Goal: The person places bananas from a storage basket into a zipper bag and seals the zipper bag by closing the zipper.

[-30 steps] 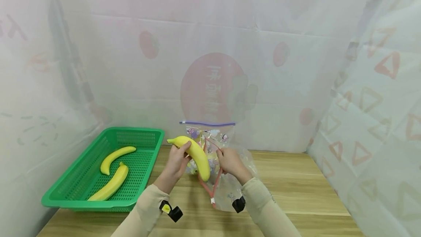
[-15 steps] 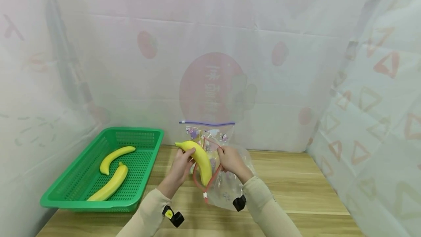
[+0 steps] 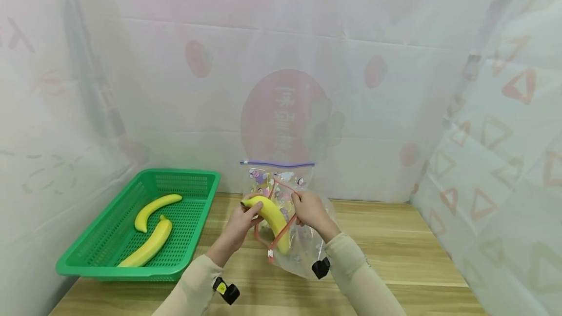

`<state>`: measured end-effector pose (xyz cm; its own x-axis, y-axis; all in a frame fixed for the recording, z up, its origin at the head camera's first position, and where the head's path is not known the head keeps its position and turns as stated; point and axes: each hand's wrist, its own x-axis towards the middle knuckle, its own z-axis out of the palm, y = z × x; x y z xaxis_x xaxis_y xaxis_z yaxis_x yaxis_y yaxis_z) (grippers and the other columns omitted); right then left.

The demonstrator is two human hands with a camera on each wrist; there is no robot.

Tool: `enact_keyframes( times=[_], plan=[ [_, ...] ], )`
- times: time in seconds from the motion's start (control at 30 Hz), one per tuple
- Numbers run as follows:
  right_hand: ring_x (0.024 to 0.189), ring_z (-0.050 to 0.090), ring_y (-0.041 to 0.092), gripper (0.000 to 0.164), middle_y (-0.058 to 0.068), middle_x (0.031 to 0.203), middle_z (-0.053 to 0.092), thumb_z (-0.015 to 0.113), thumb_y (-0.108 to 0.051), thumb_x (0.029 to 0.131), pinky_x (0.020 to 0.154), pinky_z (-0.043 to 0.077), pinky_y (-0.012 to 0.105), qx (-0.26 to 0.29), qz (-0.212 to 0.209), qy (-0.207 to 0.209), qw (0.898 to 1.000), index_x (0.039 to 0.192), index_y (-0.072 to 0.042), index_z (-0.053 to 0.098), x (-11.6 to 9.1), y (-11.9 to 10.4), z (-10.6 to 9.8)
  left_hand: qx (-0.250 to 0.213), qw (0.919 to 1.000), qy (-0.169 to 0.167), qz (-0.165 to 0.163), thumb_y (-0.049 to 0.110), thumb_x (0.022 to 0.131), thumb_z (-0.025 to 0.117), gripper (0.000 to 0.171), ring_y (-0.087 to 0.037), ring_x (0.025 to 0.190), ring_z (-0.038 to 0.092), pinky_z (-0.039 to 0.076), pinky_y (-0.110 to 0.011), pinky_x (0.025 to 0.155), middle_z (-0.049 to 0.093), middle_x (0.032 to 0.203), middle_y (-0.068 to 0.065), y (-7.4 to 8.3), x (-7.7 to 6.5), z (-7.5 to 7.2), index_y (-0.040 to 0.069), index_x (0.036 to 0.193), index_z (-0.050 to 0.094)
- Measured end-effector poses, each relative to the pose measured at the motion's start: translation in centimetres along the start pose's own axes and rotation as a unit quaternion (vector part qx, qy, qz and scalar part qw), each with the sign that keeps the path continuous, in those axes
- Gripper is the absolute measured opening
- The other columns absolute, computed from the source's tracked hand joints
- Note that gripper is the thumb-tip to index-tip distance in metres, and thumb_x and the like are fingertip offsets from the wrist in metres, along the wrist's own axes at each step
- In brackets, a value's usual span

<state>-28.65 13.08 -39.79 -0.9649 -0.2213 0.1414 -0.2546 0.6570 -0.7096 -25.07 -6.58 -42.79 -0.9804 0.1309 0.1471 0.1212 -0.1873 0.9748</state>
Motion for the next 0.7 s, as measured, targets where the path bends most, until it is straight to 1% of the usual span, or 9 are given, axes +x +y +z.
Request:
enact_keyframes(
  times=[0.07, 0.13, 0.27, 0.37, 0.47, 0.53, 0.6, 0.67, 0.7],
  plan=[
    [0.037, 0.054, 0.016, 0.038, 0.006, 0.048, 0.054, 0.039, -0.024, 0.102, 0.042, 0.050, 0.039, 0.000, 0.000, 0.000, 1.000, 0.070, -0.008, 0.054, 0.0, -0.1, 0.0, 0.045, 0.9989, -0.016, 0.002, 0.018, 0.100, 0.048, 0.040, -0.024, 0.100, 0.056, 0.050, -0.034, 0.086, 0.049, 0.117, -0.022, 0.0, -0.2, -0.2, -0.004, 0.134, 0.045],
    [0.037, 0.053, 0.016, 0.038, 0.006, 0.048, 0.053, 0.039, -0.024, 0.102, 0.040, 0.049, 0.036, 0.000, 0.000, 0.001, 1.000, 0.070, -0.008, 0.053, 0.0, -0.2, 0.0, 0.104, 0.9941, -0.030, 0.004, 0.020, 0.100, 0.048, 0.039, -0.019, 0.086, 0.057, 0.053, -0.029, 0.073, 0.055, 0.105, -0.019, -0.2, -0.4, -0.3, -0.003, 0.131, 0.050],
    [0.036, 0.053, 0.017, 0.038, 0.006, 0.047, 0.053, 0.040, -0.024, 0.102, 0.038, 0.047, 0.034, 0.002, -0.001, 0.004, 1.000, 0.070, -0.008, 0.052, -0.1, -0.4, 0.0, 0.212, 0.9757, -0.050, 0.024, 0.020, 0.097, 0.054, 0.036, -0.016, 0.071, 0.055, 0.049, -0.026, 0.056, 0.061, 0.091, -0.011, -0.7, -0.6, -0.4, -0.003, 0.125, 0.058],
    [0.035, 0.053, 0.016, 0.038, 0.006, 0.047, 0.052, 0.041, -0.024, 0.102, 0.038, 0.048, 0.035, 0.002, -0.002, 0.004, 1.000, 0.069, -0.008, 0.052, -0.1, -0.4, 0.0, 0.268, 0.9607, -0.057, 0.042, 0.020, 0.096, 0.057, 0.035, -0.020, 0.075, 0.061, 0.051, -0.026, 0.058, 0.064, 0.091, -0.009, -0.9, -0.6, -0.3, -0.004, 0.121, 0.060],
    [0.035, 0.052, 0.016, 0.039, 0.006, 0.047, 0.052, 0.041, -0.024, 0.102, 0.038, 0.047, 0.035, 0.002, -0.004, 0.002, 1.000, 0.068, -0.008, 0.052, -0.1, -0.3, 0.1, 0.319, 0.9438, -0.069, 0.054, 0.020, 0.095, 0.059, 0.033, -0.024, 0.080, 0.063, 0.052, -0.027, 0.060, 0.065, 0.098, -0.012, -0.9, -0.7, -0.4, -0.003, 0.120, 0.061],
    [0.035, 0.052, 0.016, 0.039, 0.006, 0.047, 0.052, 0.041, -0.023, 0.102, 0.036, 0.045, 0.032, 0.002, -0.007, 0.001, 1.000, 0.068, -0.008, 0.052, -0.1, -0.3, 0.1, 0.351, 0.9303, -0.087, 0.059, 0.020, 0.094, 0.060, 0.034, -0.026, 0.087, 0.064, 0.053, -0.029, 0.065, 0.064, 0.106, -0.014, -0.8, -0.8, -0.6, -0.001, 0.120, 0.061],
    [0.035, 0.052, 0.016, 0.039, 0.006, 0.047, 0.051, 0.041, -0.023, 0.102, 0.037, 0.046, 0.033, -0.001, -0.007, 0.000, 1.000, 0.067, -0.008, 0.052, -0.1, -0.4, 0.1, 0.379, 0.9166, -0.110, 0.060, 0.020, 0.093, 0.061, 0.034, -0.029, 0.095, 0.063, 0.054, -0.034, 0.071, 0.062, 0.115, -0.016, -0.5, -0.9, -0.6, 0.000, 0.121, 0.060],
    [0.035, 0.052, 0.016, 0.039, 0.006, 0.048, 0.052, 0.041, -0.024, 0.102, 0.039, 0.047, 0.036, -0.003, -0.008, -0.002, 1.000, 0.068, -0.008, 0.052, -0.1, -0.5, 0.1, 0.409, 0.9007, -0.135, 0.057, 0.021, 0.092, 0.063, 0.037, -0.031, 0.101, 0.061, 0.052, -0.037, 0.076, 0.061, 0.118, -0.016, -0.4, -1.1, -0.6, 0.000, 0.123, 0.059],
    [0.035, 0.052, 0.016, 0.039, 0.006, 0.049, 0.052, 0.041, -0.024, 0.102, 0.039, 0.048, 0.037, -0.002, -0.008, -0.003, 1.000, 0.068, -0.008, 0.052, 0.0, -0.5, 0.1, 0.424, 0.8919, -0.148, 0.055, 0.021, 0.091, 0.064, 0.038, -0.029, 0.098, 0.062, 0.052, -0.036, 0.076, 0.062, 0.115, -0.015, -0.3, -1.1, -0.6, 0.001, 0.123, 0.059]
  ],
)
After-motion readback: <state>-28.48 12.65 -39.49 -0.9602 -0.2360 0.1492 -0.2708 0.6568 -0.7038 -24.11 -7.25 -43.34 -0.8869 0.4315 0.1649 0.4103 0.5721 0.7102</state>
